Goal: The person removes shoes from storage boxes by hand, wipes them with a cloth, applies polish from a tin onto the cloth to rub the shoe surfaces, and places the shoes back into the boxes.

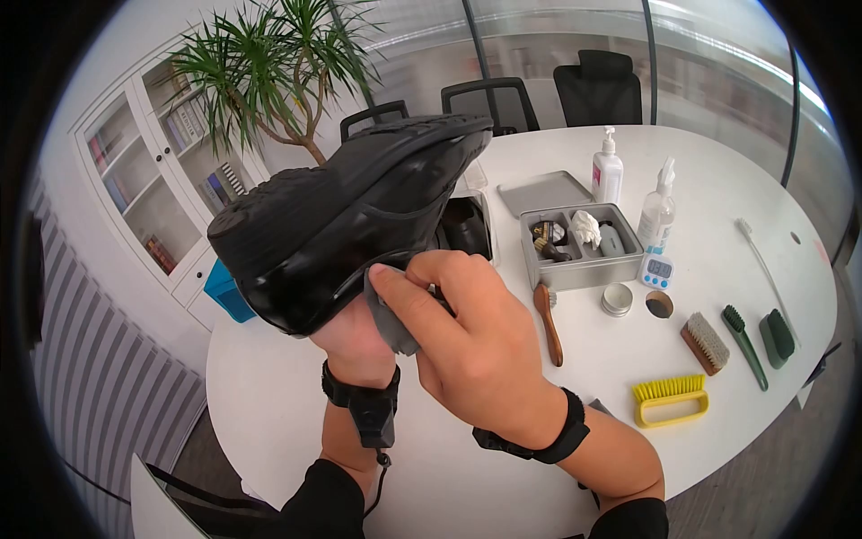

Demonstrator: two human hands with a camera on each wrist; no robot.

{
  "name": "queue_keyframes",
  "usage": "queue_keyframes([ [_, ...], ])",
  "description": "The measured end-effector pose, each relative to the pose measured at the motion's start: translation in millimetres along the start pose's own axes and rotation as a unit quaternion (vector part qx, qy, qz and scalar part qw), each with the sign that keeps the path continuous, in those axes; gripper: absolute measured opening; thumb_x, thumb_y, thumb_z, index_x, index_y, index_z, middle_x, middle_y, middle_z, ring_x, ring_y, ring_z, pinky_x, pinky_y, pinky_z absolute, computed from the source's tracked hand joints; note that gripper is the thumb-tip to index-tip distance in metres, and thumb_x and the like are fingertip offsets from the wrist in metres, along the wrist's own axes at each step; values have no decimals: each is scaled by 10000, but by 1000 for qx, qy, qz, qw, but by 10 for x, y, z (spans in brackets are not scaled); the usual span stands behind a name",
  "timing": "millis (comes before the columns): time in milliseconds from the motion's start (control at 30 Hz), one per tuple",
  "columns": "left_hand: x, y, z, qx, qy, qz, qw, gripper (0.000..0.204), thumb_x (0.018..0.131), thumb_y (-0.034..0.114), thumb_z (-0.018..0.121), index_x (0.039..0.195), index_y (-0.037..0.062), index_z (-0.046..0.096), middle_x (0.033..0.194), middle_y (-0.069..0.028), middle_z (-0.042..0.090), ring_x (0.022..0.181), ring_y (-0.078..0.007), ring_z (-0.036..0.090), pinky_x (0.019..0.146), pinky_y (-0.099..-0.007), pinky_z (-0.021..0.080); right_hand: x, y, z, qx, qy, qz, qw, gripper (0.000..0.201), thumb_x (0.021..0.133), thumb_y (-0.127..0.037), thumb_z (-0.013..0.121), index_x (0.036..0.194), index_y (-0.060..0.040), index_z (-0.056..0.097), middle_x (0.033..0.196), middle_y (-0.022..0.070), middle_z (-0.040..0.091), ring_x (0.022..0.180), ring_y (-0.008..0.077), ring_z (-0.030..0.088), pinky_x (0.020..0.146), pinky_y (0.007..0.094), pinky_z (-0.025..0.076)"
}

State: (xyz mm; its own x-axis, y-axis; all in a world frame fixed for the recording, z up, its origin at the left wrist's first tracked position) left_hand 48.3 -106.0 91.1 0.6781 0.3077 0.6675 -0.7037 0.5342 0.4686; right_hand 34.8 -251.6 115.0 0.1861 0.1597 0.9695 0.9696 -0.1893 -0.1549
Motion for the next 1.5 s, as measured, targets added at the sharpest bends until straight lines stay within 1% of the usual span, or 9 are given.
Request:
queue_keyframes([
  [267, -31, -140, -119, 65, 32, -18, 997, 593, 962, 591, 495, 1271, 97, 602, 1239, -62, 633, 1069, -246, 604, 917, -410, 502, -14, -60, 18, 1, -7, -6, 1000, 514, 629, 110, 662, 1120, -19, 746, 967, 98, 601, 789, 244, 602, 629, 307, 491],
  [333, 12, -413, -373, -179, -60, -107, 976, 587, 948, 604, 499, 1201, 88, 618, 1119, -70, 654, 917, -237, 609, 818, -382, 510, -16, -84, 13, 3, 3, -19, 1000, 452, 660, 51, 684, 1105, -5, 740, 975, 87, 617, 776, 237, 591, 607, 318, 481],
  [467, -54, -77, -13, -173, -46, -85, 980, 581, 948, 588, 503, 1185, 74, 633, 1052, -96, 665, 858, -243, 613, 797, -384, 519, -13, -124, 9, 16, -38, -5, 999, 581, 596, 164, 646, 1133, -30, 757, 957, 108, 598, 794, 250, 612, 681, 309, 515],
  [567, -23, -79, 26, -234, -61, -130, 962, 592, 950, 570, 524, 1234, 63, 632, 1125, -111, 683, 969, -271, 643, 884, -402, 519, 35, -49, -41, 7, -13, -24, 1000, 515, 629, 112, 653, 1115, -27, 751, 956, 99, 603, 791, 252, 610, 661, 319, 509],
  [633, 47, -54, 81, -270, 69, -108, 954, 610, 945, 549, 563, 1307, 60, 615, 1269, -120, 670, 1159, -313, 625, 1022, -449, 479, 86, 29, -162, -12, 21, 0, 1000, 505, 647, 110, 628, 1116, -40, 740, 964, 108, 603, 809, 273, 616, 659, 335, 515],
  [667, 61, -35, -12, -398, -11, -152, 905, 669, 942, 550, 587, 1401, 64, 553, 1452, -120, 569, 1357, -352, 511, 1160, -503, 379, 112, 85, -229, -21, 32, 12, 999, 538, 637, 143, 597, 1123, -41, 736, 965, 116, 598, 818, 278, 615, 673, 331, 516],
  [767, 91, 30, 98, -369, -17, -139, 919, 666, 970, 486, 592, 1454, 39, 500, 1519, -149, 498, 1412, -366, 452, 1209, -538, 322, 173, 288, -326, -34, 47, 34, 998, 583, 625, 196, 548, 1127, -38, 728, 965, 126, 588, 833, 285, 612, 696, 321, 514],
  [1167, 48, 114, 125, -479, -20, -182, 858, 741, 960, 552, 576, 1486, 46, 451, 1579, -142, 413, 1457, -377, 384, 1237, -548, 274, 110, 381, -205, -22, 46, 63, 997, 580, 642, 216, 528, 1137, -22, 716, 959, 121, 574, 843, 263, 601, 712, 298, 494],
  [1500, 15, 16, 52, -413, 19, -154, 898, 693, 953, 569, 575, 1432, 72, 512, 1504, -105, 502, 1392, -335, 463, 1194, -511, 350, 49, 162, -95, 7, 12, 41, 999, 547, 625, 155, 607, 1138, -7, 704, 991, 123, 599, 886, 313, 611, 744, 375, 508],
])
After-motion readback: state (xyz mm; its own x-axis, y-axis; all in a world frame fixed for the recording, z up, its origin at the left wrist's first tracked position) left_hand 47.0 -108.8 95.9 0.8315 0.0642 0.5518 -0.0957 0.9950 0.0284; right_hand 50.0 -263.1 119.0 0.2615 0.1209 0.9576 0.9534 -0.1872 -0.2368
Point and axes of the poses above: each hand's wrist, its own x-axis towards the middle knuckle, its own z-axis out of the palm, y = z × x, the point moved 3 cm from there along x, towards the middle knuckle
